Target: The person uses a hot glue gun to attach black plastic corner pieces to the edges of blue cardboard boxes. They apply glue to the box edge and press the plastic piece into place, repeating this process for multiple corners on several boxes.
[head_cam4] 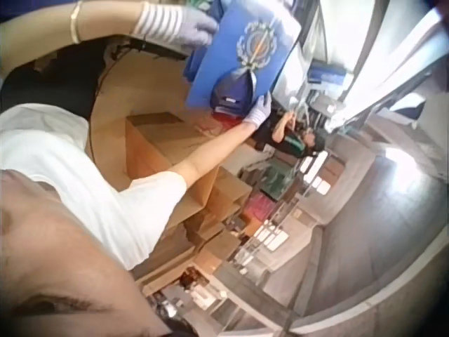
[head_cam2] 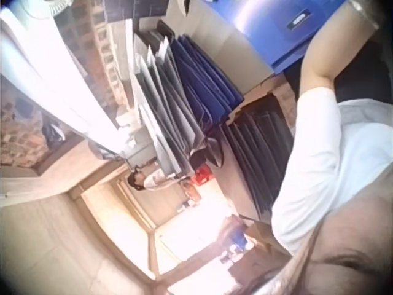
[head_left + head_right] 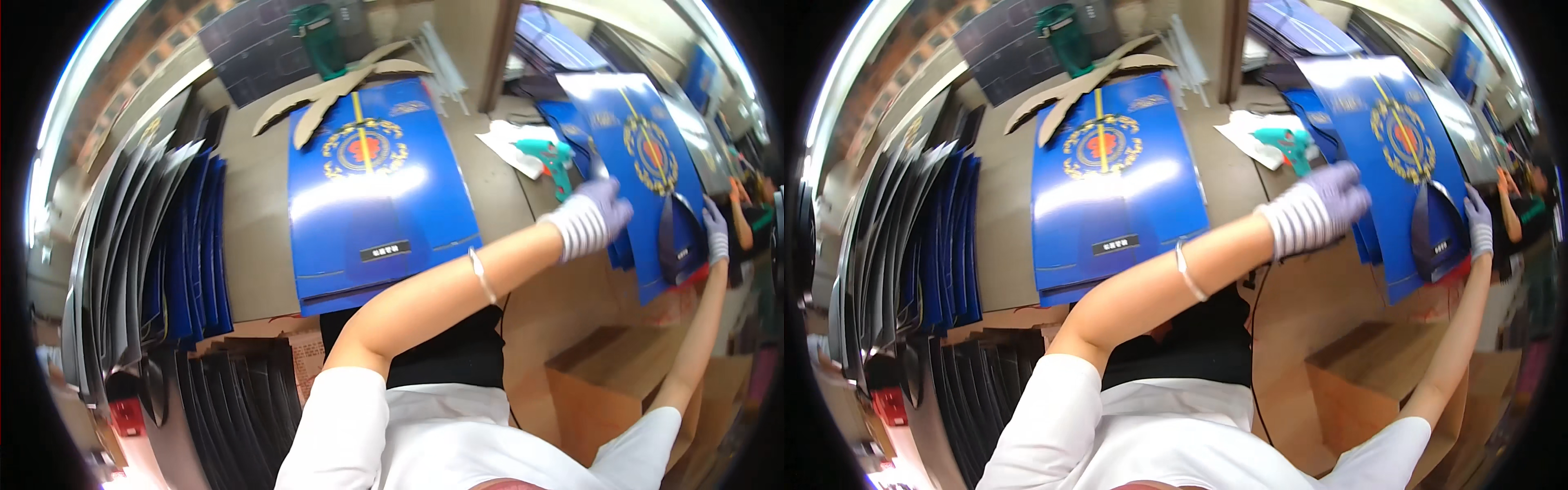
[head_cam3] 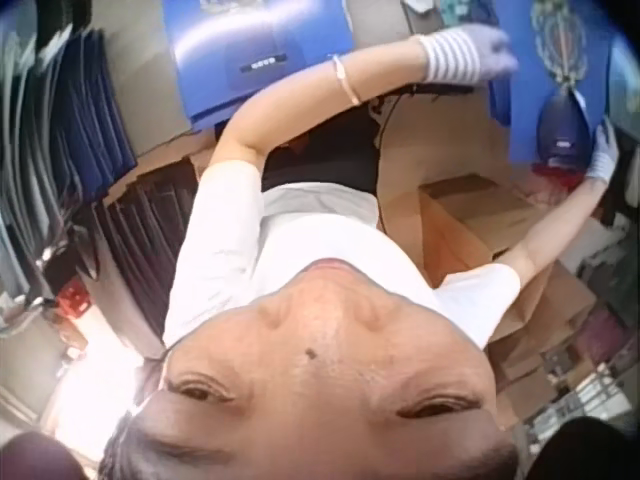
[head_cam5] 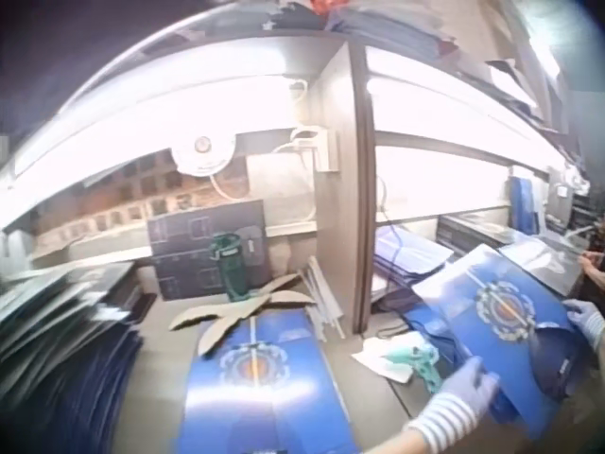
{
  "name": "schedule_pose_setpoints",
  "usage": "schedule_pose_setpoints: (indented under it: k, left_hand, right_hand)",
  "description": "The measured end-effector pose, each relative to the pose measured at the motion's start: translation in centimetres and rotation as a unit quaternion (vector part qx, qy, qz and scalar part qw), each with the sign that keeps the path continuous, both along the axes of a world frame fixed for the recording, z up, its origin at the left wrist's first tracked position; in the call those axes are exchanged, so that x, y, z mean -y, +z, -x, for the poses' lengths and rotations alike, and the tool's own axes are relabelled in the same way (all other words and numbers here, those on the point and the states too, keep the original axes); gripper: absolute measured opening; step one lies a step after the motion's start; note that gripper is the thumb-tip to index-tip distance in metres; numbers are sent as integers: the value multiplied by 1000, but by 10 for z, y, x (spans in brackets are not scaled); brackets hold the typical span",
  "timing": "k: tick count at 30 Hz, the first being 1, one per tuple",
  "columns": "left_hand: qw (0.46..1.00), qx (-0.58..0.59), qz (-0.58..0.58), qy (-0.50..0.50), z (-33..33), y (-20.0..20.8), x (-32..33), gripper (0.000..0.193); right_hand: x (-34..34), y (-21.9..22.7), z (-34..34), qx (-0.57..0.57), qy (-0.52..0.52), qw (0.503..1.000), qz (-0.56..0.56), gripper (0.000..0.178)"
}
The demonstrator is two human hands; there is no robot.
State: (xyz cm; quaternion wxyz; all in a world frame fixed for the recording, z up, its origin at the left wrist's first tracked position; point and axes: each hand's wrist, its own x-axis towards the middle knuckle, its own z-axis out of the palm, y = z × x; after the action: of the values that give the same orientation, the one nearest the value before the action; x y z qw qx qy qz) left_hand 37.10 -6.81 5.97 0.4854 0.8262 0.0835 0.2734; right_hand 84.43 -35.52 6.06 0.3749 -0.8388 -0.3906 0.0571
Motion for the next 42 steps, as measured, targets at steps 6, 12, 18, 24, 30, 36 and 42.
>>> schedule_pose_setpoints:
  k: [6,12,18,24,30,36,42]
  left_hand:
    - [999,-31,7,14,131,27,-83,20]
    - [902,-180,-276,279,167,-11,-272,19]
    - [879,-175,-413,166,82,-14,-272,24]
    - [780,-439,-369,250,18,-8,-262,26]
    - [892,-233,-242,304,55,-26,-305,25]
    - [802,-359,-249,407,168,24,-358,41]
    - [758,-446,-255,402,244,-14,-364,35]
  right_hand:
    - [2,-36,-89,84,-21,985,150,38]
    - [-81,5,21,314,-47,945,78,29]
    - [-222,91,359,465,162,870,-32,12]
    - [-214,99,405,425,178,887,-38,14]
    - [-215,66,413,313,216,925,4,12]
    - [-203,2,376,199,56,970,127,37]
    - [-246,-48,359,18,146,988,40,46]
